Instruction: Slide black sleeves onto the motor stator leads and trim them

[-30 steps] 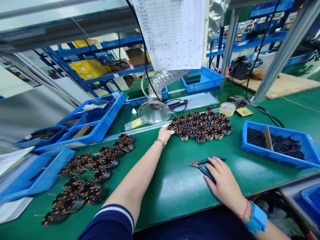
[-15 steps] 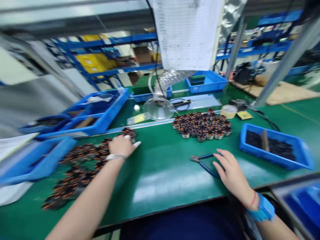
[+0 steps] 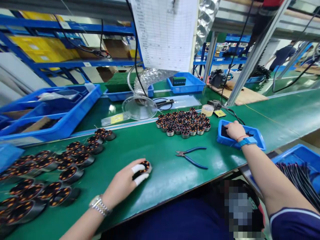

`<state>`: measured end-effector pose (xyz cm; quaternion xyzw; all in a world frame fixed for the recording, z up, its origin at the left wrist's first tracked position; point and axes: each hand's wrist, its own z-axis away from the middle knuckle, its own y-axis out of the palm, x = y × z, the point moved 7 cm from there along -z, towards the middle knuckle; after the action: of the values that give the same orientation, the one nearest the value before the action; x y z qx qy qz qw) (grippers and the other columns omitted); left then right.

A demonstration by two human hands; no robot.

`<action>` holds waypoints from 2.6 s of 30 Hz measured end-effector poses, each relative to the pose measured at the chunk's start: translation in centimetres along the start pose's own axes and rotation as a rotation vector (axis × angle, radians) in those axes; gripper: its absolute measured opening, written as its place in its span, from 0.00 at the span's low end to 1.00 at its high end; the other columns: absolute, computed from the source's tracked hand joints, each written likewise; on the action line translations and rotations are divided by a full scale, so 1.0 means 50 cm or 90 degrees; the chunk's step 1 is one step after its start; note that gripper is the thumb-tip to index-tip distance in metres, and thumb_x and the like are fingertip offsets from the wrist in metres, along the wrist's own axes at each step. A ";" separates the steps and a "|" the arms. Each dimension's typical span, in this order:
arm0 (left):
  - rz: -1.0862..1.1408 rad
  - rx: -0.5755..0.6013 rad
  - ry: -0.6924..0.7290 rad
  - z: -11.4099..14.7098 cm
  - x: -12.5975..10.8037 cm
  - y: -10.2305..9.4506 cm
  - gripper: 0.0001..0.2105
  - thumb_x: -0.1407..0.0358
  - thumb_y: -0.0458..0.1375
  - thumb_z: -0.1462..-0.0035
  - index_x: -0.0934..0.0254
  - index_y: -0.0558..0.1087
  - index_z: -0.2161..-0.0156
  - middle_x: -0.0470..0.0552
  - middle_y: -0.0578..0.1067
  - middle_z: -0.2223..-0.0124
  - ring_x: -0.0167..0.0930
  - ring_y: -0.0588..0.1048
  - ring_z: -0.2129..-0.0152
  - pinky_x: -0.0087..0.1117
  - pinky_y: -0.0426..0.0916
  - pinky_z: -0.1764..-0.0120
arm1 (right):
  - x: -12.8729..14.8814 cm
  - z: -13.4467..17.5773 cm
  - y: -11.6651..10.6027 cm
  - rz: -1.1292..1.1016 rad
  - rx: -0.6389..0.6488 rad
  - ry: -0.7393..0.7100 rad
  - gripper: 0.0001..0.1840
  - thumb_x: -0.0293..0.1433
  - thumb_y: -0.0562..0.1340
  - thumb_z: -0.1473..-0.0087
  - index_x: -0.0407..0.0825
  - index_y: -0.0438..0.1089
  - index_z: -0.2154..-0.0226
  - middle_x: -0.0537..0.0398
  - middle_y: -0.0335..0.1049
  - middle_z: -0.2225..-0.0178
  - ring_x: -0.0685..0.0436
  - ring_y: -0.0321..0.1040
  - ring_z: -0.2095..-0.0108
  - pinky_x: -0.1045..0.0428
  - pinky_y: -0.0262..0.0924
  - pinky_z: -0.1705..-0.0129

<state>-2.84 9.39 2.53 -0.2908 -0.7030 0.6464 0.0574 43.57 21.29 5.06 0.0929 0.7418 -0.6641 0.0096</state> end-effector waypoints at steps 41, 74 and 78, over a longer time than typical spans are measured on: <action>0.397 -0.036 -0.065 0.063 -0.090 0.050 0.25 0.66 0.60 0.52 0.59 0.63 0.47 0.53 0.71 0.54 0.35 0.70 0.57 0.40 0.66 0.53 | 0.566 0.307 -0.080 -0.774 0.236 -0.350 0.09 0.32 0.56 0.49 0.46 0.71 0.71 0.54 0.72 0.70 0.49 0.65 0.68 0.53 0.59 0.63; 0.420 -0.024 -0.073 0.062 -0.087 0.050 0.25 0.66 0.60 0.52 0.59 0.63 0.47 0.53 0.70 0.53 0.35 0.69 0.56 0.39 0.65 0.52 | 0.577 0.281 -0.082 -0.791 0.258 -0.325 0.08 0.32 0.57 0.51 0.46 0.70 0.73 0.57 0.71 0.72 0.51 0.64 0.70 0.55 0.58 0.67; 0.422 -0.025 -0.073 0.062 -0.087 0.051 0.25 0.66 0.60 0.52 0.58 0.63 0.47 0.52 0.70 0.53 0.35 0.69 0.56 0.40 0.65 0.52 | 0.577 0.280 -0.083 -0.782 0.256 -0.332 0.08 0.32 0.57 0.51 0.46 0.71 0.73 0.57 0.71 0.72 0.50 0.65 0.70 0.55 0.58 0.67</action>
<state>0.20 4.56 0.91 -0.4678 -0.5847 0.6316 -0.2012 13.06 10.65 3.53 -0.5061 0.4963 -0.6743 -0.2072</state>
